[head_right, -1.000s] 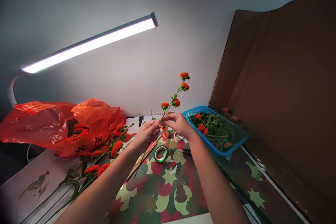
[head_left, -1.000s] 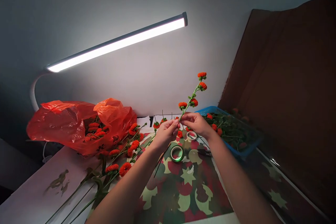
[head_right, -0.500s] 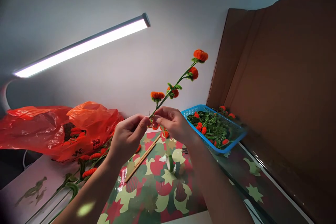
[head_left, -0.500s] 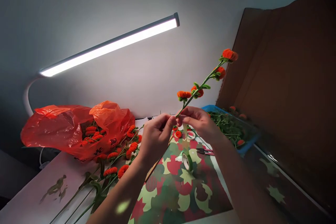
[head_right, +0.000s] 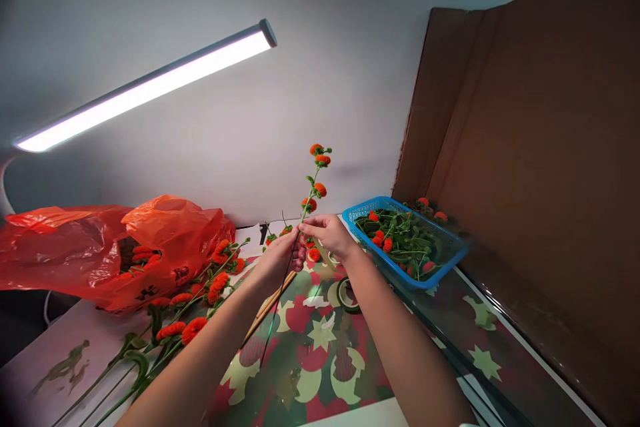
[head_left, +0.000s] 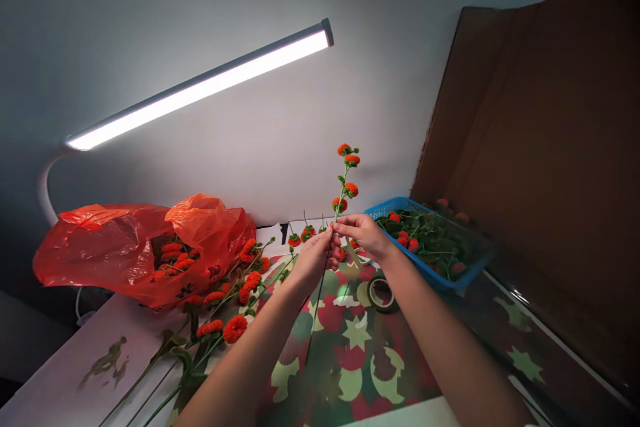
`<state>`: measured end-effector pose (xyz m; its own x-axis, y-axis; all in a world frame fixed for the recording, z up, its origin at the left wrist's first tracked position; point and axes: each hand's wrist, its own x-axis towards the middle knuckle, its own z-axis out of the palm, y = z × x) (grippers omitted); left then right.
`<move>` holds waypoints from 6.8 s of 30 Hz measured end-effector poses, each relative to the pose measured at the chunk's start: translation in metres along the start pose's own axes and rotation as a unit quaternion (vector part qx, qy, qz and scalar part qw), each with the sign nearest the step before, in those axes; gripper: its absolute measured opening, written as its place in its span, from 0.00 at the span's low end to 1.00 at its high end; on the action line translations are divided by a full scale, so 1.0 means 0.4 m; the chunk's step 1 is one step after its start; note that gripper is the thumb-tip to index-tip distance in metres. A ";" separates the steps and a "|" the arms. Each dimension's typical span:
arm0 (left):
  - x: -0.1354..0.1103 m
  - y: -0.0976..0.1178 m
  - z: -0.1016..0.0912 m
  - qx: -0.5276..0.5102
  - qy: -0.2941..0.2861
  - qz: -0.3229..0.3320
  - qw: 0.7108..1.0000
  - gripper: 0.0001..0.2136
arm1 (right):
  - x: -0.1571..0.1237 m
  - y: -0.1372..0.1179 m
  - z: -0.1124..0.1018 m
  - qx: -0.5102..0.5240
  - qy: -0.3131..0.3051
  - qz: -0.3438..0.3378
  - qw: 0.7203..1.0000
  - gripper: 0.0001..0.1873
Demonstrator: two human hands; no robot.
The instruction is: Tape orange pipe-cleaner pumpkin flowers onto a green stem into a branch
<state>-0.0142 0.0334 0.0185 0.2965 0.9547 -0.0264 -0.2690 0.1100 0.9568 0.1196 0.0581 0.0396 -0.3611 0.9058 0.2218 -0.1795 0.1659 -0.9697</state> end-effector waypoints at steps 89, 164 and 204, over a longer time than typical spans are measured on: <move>0.001 -0.030 0.006 -0.046 0.254 0.188 0.948 0.13 | -0.008 0.001 0.031 -0.184 0.091 0.002 0.979 0.11; -0.036 -0.018 0.034 -0.087 0.154 0.126 0.976 0.12 | 0.010 0.023 0.045 0.203 0.086 0.034 0.975 0.16; -0.050 -0.002 -0.001 -0.272 -0.084 -0.064 0.956 0.08 | -0.004 0.045 0.019 0.155 -0.067 0.033 0.985 0.17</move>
<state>-0.0201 0.0144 0.0181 0.4905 0.8704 -0.0424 -0.6438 0.3947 0.6555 0.1098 0.0567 0.0225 -0.4958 0.8472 0.1908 -0.4142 -0.0376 -0.9094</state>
